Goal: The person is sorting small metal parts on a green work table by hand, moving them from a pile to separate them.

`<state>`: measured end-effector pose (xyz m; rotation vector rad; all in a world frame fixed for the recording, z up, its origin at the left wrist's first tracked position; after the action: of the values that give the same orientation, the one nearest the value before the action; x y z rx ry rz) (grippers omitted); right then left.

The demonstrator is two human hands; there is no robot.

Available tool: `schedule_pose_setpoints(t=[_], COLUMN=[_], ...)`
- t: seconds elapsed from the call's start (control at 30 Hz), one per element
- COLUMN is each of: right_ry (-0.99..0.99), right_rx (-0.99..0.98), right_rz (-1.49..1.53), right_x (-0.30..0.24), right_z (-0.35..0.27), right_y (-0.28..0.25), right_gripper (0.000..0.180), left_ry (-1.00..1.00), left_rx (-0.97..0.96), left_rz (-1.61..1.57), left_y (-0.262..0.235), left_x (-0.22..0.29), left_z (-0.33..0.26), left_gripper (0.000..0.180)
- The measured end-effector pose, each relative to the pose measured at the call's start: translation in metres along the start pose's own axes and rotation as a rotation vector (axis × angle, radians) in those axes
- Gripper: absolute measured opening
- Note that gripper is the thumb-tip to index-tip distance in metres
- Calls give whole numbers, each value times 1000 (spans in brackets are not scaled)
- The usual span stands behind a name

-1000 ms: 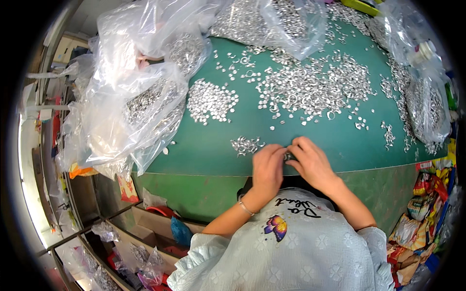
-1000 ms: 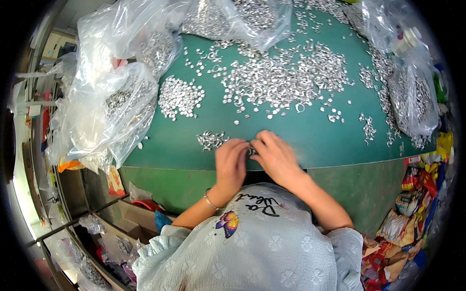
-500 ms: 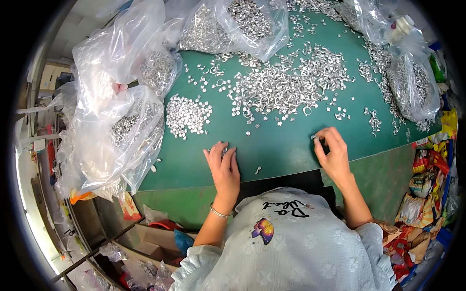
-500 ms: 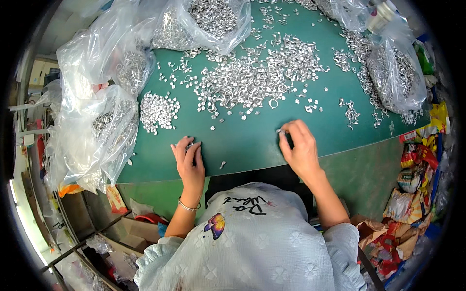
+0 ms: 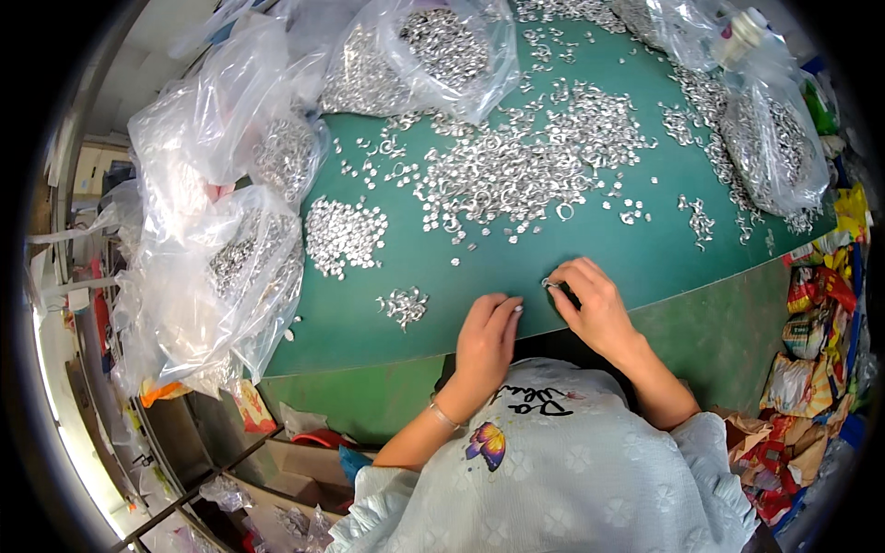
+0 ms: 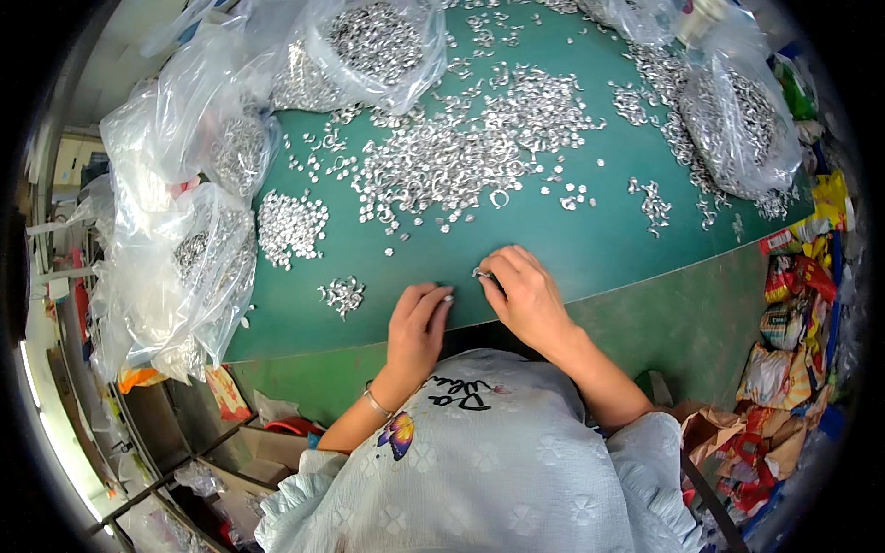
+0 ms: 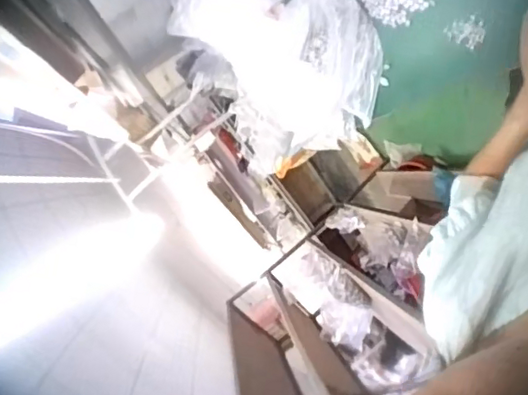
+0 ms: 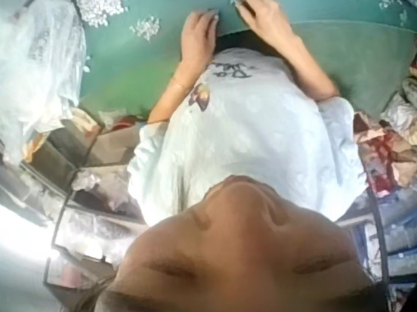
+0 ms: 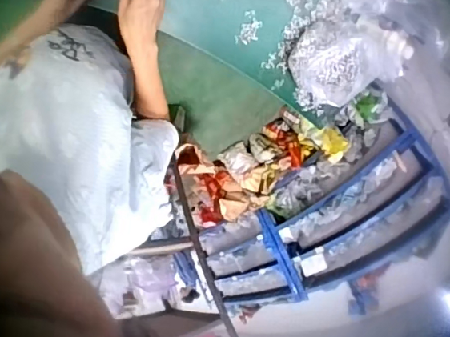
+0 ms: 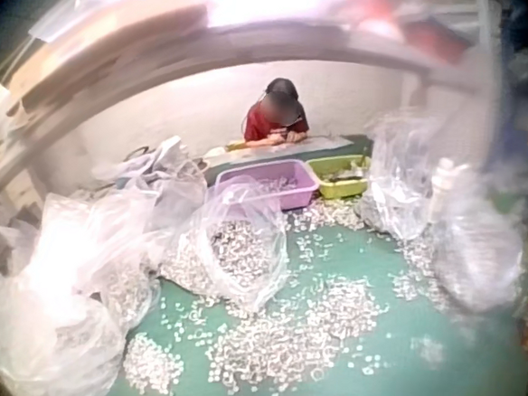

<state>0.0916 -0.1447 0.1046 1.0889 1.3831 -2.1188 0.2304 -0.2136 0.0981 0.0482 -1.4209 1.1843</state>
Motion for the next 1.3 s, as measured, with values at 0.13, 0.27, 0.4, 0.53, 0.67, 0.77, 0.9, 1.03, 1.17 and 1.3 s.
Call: schedule_pose_setpoints(t=[0.13,0.27,0.4,0.53,0.67,0.77,0.9,1.03,1.17,1.3], right_ry=[107,139,256,114,111,-7,-43,-78,-36,210], right_rx=[139,332,456,478,494,358,186,195,328,414], right_rz=[-63,-265,-374,-537,-495,-376,-469,-447,-479,-764], right_x=[21,49,84,92,88,75,67,68,65,92], right_z=[-9,-17,-23,-8,3,30,61,62,45,13], right_y=[-31,-90,-137,-160,-164,-130,-88,-84,-120,-168], right_gripper=[14,13,12,15,16,15,16,11,9,8], left_ry=[95,238,307,409,419,380,247,176,221,280], left_rx=[-59,-127,-260,-241,-186,-117,-102,-74,-63,-80], left_rz=[-54,-90,-100,1,116,149,158,177,135,98], left_y=[52,107,166,188,164,123,93,71,72,95], left_x=[30,61,92,120,106,81,50,34,40,57], left_z=[51,81,102,129,121,106,92,89,93,108], left_gripper=[19,20,20,23,34,34,31,27,27,28])
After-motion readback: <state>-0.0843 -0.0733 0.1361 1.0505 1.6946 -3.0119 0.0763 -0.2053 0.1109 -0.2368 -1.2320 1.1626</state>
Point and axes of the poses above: each hand's wrist, its own z-axis towards the middle knuckle, its own y-axis out of the palm, x = y × z, the point moved 8 cm from there along z, towards the middle knuckle, and after that the axes turned 1 degree about z, right-handed, at the moved point
